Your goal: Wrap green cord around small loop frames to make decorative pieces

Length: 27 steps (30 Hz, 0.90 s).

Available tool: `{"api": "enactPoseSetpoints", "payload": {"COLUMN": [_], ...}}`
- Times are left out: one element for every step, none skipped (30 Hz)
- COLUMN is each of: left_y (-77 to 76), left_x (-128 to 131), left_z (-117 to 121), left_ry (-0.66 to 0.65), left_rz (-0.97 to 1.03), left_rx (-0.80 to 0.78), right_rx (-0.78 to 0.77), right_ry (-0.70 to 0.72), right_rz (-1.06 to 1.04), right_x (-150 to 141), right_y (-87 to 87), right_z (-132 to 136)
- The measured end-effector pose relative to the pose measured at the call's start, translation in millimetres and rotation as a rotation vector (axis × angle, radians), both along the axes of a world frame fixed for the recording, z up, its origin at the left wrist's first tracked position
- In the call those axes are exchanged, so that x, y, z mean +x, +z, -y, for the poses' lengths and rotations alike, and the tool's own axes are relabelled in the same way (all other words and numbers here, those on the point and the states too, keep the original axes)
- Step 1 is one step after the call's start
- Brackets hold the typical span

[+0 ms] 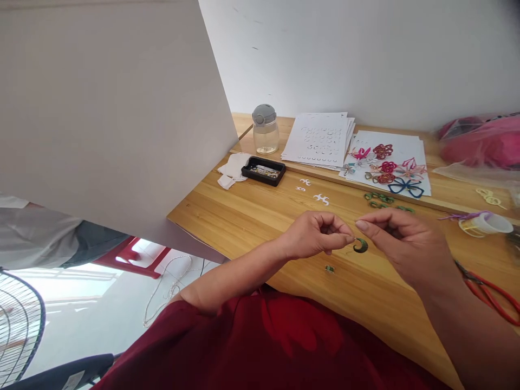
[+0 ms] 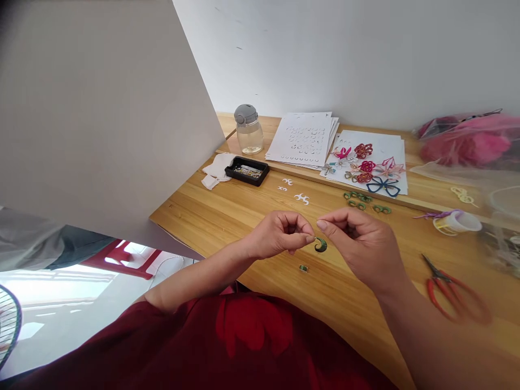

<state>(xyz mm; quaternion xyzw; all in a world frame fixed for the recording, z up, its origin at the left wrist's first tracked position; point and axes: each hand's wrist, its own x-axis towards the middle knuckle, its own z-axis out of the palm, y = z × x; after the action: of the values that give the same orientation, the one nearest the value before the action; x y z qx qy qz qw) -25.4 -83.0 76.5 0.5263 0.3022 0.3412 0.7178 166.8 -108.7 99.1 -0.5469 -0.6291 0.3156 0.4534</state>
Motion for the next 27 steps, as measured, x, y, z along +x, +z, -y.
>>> {"api": "enactPoseSetpoints", "payload": {"left_y": [0.4, 0.6, 0.5, 0.3, -0.2, -0.8, -1.7, -2.6, -3.6, -4.7, -5.9, -7.1, -8.5, -10.0, -11.7, -13.5, -15.5, -17.6, -19.9, -22.2, -24.6, -27.0, -29.5, -32.1, -34.7, -37.2, -39.5], "left_x": [1, 2, 2, 3, 4, 5, 5, 7, 8, 9, 11, 13, 14, 16, 17, 18, 18, 18, 18, 18, 17, 17, 16, 16, 15, 15, 15], "left_z": [-2, -3, -5, -7, -9, -12, -15, -18, -21, -24, -27, -30, -32, -35, -37, -38, -40, -41, -41, -42, -42, -43, -43, -44, -44, -45, -46], "left_ry": [-0.008, -0.012, -0.012, -0.007, 0.004, 0.017, 0.033, 0.050, 0.067, 0.083, 0.096, 0.106, 0.112, 0.114, 0.110, 0.100, 0.086, 0.070, 0.052, 0.031, 0.012, -0.004, -0.018, -0.029, -0.037, -0.042, -0.048], "left_rz": [0.017, 0.036, 0.054, 0.068, 0.076, 0.079, 0.078, 0.074, 0.070, 0.069, 0.069, 0.067, 0.062, 0.055, 0.047, 0.040, 0.033, 0.025, 0.018, 0.011, 0.006, 0.003, 0.004, 0.006, 0.008, 0.009, 0.012], "left_rx": [-0.018, -0.034, -0.044, -0.048, -0.046, -0.041, -0.036, -0.033, -0.033, -0.035, -0.037, -0.037, -0.035, -0.029, -0.019, -0.009, -0.002, 0.000, -0.005, -0.017, -0.034, -0.054, -0.074, -0.094, -0.112, -0.127, -0.138], "right_rx": [-0.056, -0.115, -0.175, -0.233, -0.285, -0.328, -0.363, -0.386, -0.392, -0.387, -0.371, -0.345, -0.306, -0.252, -0.188, -0.119, -0.053, 0.005, 0.051, 0.086, 0.110, 0.125, 0.130, 0.125, 0.116, 0.101, 0.081], "right_ry": [0.024, 0.049, 0.071, 0.085, 0.091, 0.092, 0.086, 0.075, 0.058, 0.036, 0.013, -0.009, -0.032, -0.055, -0.080, -0.108, -0.140, -0.171, -0.198, -0.220, -0.236, -0.241, -0.238, -0.227, -0.214, -0.201, -0.188], "right_rz": [-0.068, -0.139, -0.212, -0.282, -0.346, -0.398, -0.428, -0.433, -0.417, -0.380, -0.321, -0.250, -0.168, -0.078, 0.014, 0.104, 0.191, 0.271, 0.338, 0.392, 0.435, 0.461, 0.466, 0.454, 0.429, 0.391, 0.341], "right_x": [0, 0, 0, 0, 0, -1, -2, -4, -6, -8, -10, -12, -14, -14, -14, -13, -11, -8, -6, -3, -1, 2, 4, 6, 7, 9, 10], "right_y": [-4.1, -8.7, -13.4, -18.0, -22.4, -26.0, -28.8, -30.3, -30.6, -29.6, -27.4, -24.2, -20.2, -15.7, -10.8, -6.0, -1.4, 2.5, 5.6, 7.5, 8.1, 7.3, 5.2, 2.0, -1.9, -6.4, -11.1], "right_z": [-3, -4, -5, -4, -2, 0, 4, 9, 14, 19, 24, 29, 32, 35, 36, 36, 35, 32, 28, 23, 18, 12, 7, 1, -4, -9, -14]}}
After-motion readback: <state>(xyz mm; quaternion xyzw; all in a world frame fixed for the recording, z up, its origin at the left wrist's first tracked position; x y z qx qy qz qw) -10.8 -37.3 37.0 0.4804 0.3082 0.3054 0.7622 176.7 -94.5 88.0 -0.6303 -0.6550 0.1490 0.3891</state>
